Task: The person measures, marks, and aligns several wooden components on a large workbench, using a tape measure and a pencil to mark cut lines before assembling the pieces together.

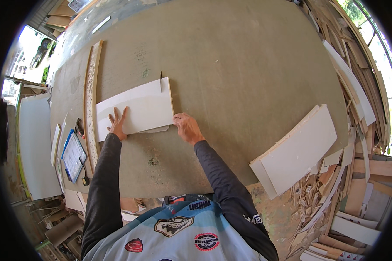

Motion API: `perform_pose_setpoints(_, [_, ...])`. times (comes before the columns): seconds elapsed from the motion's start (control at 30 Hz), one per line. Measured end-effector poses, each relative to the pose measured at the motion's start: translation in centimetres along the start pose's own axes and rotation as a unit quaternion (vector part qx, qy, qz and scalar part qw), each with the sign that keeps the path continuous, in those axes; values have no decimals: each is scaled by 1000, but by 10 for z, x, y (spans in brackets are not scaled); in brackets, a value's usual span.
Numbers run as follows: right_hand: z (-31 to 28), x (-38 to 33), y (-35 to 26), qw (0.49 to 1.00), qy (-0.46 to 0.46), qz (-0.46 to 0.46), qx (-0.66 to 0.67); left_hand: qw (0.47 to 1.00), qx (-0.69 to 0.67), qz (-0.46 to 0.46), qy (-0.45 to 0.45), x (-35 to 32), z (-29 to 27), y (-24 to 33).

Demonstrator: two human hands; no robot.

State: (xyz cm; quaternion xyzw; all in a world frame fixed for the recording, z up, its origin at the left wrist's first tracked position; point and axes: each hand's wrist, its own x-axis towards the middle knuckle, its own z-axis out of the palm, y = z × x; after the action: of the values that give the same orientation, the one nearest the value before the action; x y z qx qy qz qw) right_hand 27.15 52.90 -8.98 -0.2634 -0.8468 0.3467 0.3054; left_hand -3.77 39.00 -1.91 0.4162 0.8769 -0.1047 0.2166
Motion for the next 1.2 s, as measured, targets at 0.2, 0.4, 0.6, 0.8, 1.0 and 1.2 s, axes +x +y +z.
perform_pose_setpoints(0.2, [1,11,5,1000,10,11,21,1000,-11,5,-4,12,-3,-2])
perform_pose_setpoints(0.4, [-6,19,4,999,1,32,23,1000,-15,-1,-8,17,-7,-1])
perform_pose_setpoints(0.6, [-4,24,5,998,6,56,10,1000,-5,-6,-12,20,-12,-1])
perform_pose_setpoints(0.8, [-10,30,6,998,9,53,-15,1000,-7,-6,-12,24,-16,3])
perform_pose_setpoints(1.0, [-11,39,8,998,21,58,-32,1000,-4,-3,-1,32,-16,3])
perform_pose_setpoints(1.2, [-12,45,17,998,24,38,-37,1000,0,-5,6,38,-19,3])
